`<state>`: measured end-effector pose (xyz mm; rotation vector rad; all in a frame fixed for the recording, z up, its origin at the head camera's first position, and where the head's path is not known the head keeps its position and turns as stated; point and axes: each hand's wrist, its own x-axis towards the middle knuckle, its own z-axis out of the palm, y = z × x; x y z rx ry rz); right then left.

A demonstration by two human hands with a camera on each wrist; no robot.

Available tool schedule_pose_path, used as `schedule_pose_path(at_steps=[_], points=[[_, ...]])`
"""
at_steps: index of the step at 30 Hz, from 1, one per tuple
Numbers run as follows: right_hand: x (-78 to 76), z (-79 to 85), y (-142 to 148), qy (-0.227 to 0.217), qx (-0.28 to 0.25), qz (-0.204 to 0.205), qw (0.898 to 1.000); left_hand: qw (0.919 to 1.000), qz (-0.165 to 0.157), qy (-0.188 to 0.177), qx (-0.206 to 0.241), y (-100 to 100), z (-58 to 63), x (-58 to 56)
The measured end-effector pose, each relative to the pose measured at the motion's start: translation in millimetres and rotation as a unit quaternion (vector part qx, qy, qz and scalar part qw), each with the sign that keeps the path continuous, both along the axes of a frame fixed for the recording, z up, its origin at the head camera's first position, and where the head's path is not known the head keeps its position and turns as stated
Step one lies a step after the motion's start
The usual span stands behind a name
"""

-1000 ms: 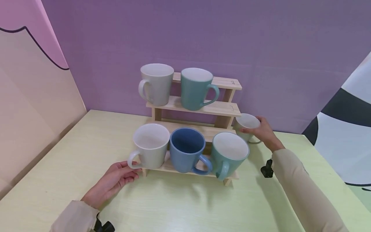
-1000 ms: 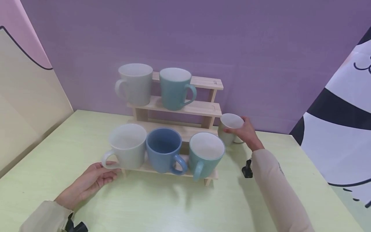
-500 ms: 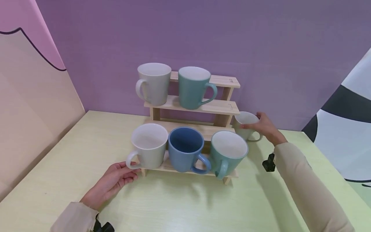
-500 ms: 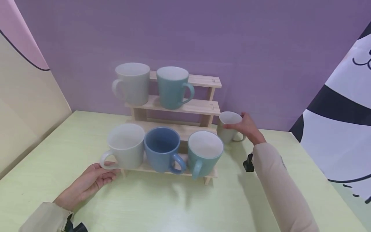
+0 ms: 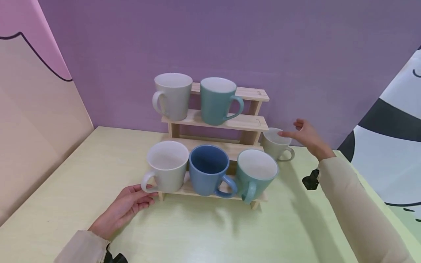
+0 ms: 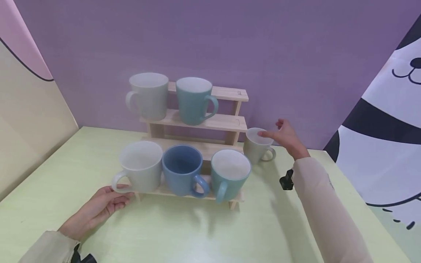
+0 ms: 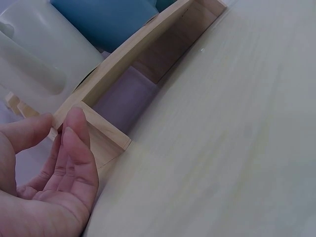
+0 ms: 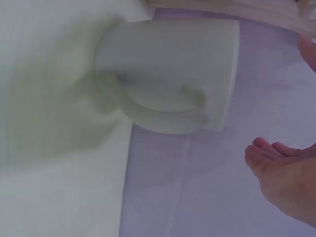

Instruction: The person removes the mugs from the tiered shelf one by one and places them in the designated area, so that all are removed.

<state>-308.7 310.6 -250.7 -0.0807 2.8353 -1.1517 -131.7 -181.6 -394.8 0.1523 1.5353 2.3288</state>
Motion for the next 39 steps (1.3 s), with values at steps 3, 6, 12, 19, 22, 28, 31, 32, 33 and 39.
schedule_pose_path(at_steps=[3, 6, 12, 19, 22, 28, 31, 32, 33, 39], points=[[2.7, 6.0, -2.2, 0.013, -0.005, 0.005, 1.0, 1.0, 0.0, 0.003, -0.002, -0.4, 0.0, 0.9], [5.5, 12.6, -6.8, 0.026, -0.015, 0.007, 1.0, 1.0, -0.003, 0.008, -0.001, -0.4, 0.1, 1.0], [10.8, 24.0, -14.7, 0.035, -0.032, 0.015, 0.999, 1.0, -0.005, 0.005, 0.001, -0.5, -1.1, 1.7], [14.4, 37.9, -25.4, 0.038, -0.034, 0.022, 0.998, 0.9999, -0.006, 0.009, 0.0, 1.9, -2.4, 2.3], [15.2, 43.9, -30.9, 0.043, -0.043, 0.025, 0.998, 1.0, -0.001, 0.008, -0.003, 2.5, -1.5, 3.0], [19.1, 55.4, -45.2, 0.05, -0.064, 0.031, 0.996, 0.9999, 0.009, 0.005, -0.012, 2.0, 1.5, 4.5], [20.9, 60.4, -52.3, 0.053, -0.068, 0.037, 0.996, 0.9998, 0.014, 0.001, -0.016, 2.0, 2.9, 4.0], [21.2, 61.8, -54.5, 0.051, -0.069, 0.039, 0.996, 0.9998, 0.014, -0.001, -0.016, 2.1, 3.1, 3.7], [21.2, 63.0, -56.7, 0.05, -0.07, 0.041, 0.995, 0.9998, 0.013, 0.0, -0.016, 2.1, 3.2, 3.3], [20.7, 67.2, -69.3, 0.045, -0.075, 0.054, 0.995, 1.0, 0.004, 0.007, -0.003, 1.9, 2.8, 1.9]])
